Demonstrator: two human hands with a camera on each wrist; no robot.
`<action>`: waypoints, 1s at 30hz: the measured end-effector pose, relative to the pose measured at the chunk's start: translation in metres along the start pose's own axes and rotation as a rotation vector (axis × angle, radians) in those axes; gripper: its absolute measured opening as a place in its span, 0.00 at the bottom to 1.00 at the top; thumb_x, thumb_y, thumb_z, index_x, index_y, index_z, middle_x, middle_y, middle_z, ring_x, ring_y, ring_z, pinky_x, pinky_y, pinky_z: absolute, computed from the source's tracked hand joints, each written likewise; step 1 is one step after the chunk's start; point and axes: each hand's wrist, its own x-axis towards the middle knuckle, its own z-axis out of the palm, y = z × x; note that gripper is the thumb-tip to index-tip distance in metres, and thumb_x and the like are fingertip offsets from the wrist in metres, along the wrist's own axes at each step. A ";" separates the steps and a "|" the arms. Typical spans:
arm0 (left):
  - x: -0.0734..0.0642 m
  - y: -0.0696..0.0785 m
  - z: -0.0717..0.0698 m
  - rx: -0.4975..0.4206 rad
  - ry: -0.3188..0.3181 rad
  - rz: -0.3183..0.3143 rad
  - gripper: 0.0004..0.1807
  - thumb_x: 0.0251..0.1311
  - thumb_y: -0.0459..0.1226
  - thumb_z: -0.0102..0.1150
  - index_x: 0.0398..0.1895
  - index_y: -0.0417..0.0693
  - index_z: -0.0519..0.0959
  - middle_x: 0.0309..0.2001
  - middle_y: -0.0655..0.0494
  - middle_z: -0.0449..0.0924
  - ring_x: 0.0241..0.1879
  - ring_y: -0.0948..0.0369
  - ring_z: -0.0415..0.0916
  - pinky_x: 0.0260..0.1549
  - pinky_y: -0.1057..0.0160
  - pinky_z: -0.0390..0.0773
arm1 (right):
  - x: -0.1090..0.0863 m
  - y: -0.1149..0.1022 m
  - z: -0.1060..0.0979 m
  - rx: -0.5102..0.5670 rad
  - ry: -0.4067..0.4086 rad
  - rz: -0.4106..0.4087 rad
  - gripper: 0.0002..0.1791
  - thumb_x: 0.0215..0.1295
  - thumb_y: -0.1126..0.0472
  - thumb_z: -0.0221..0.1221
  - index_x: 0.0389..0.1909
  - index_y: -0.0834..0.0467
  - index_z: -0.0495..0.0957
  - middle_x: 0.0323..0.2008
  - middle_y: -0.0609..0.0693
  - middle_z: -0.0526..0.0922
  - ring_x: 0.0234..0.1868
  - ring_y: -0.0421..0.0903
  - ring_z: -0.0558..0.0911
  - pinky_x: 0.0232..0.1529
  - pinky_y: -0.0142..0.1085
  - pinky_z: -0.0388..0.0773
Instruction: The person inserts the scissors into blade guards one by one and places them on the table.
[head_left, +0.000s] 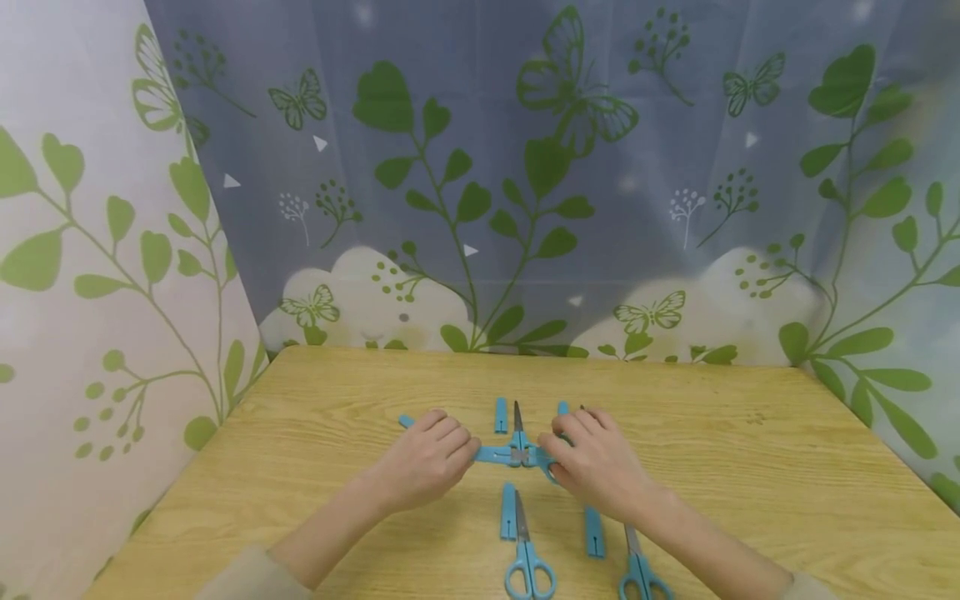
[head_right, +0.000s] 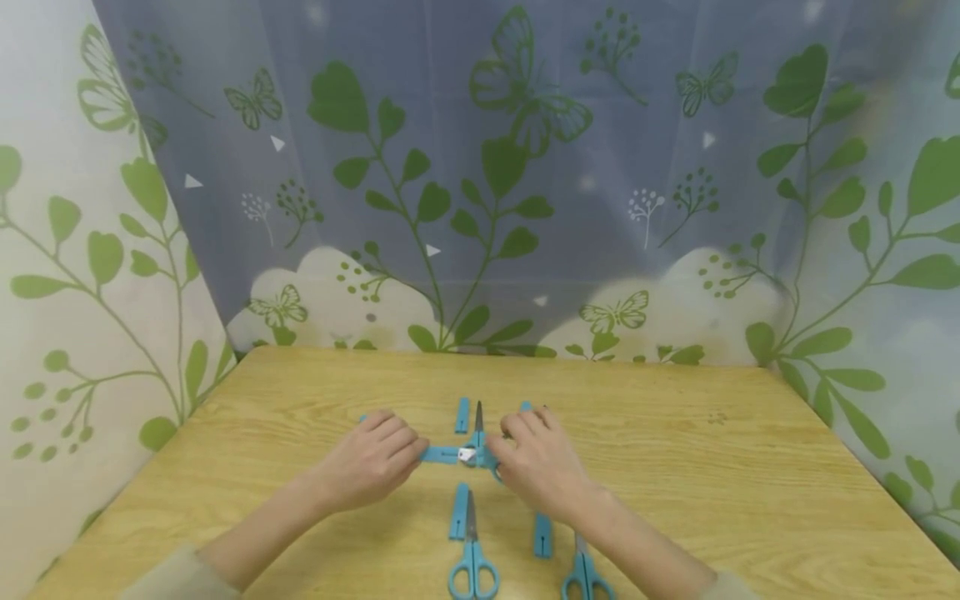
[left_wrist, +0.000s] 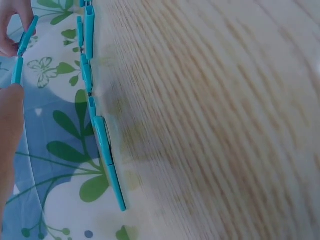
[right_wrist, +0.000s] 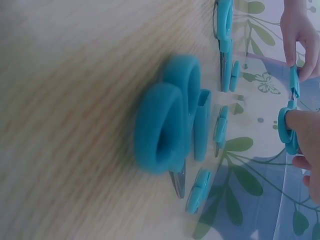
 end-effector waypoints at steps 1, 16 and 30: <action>0.000 0.000 0.000 -0.001 0.000 0.000 0.19 0.67 0.33 0.35 0.33 0.45 0.80 0.28 0.58 0.78 0.30 0.62 0.73 0.36 0.65 0.73 | 0.000 0.000 0.000 -0.008 0.001 0.001 0.24 0.31 0.60 0.75 0.34 0.54 0.76 0.33 0.49 0.74 0.32 0.48 0.74 0.38 0.45 0.74; 0.002 0.001 -0.001 0.018 -0.071 -0.016 0.07 0.56 0.38 0.52 0.30 0.48 0.80 0.28 0.60 0.77 0.31 0.61 0.73 0.39 0.64 0.73 | 0.000 0.001 -0.002 -0.014 0.012 -0.063 0.24 0.33 0.58 0.76 0.35 0.53 0.78 0.33 0.48 0.75 0.31 0.46 0.74 0.36 0.42 0.74; 0.002 0.003 -0.004 -0.001 -0.130 -0.036 0.10 0.50 0.43 0.64 0.32 0.48 0.81 0.29 0.60 0.78 0.32 0.62 0.73 0.39 0.65 0.72 | 0.001 -0.001 0.000 -0.014 0.023 -0.076 0.23 0.32 0.56 0.76 0.34 0.53 0.79 0.32 0.48 0.75 0.31 0.46 0.73 0.34 0.41 0.72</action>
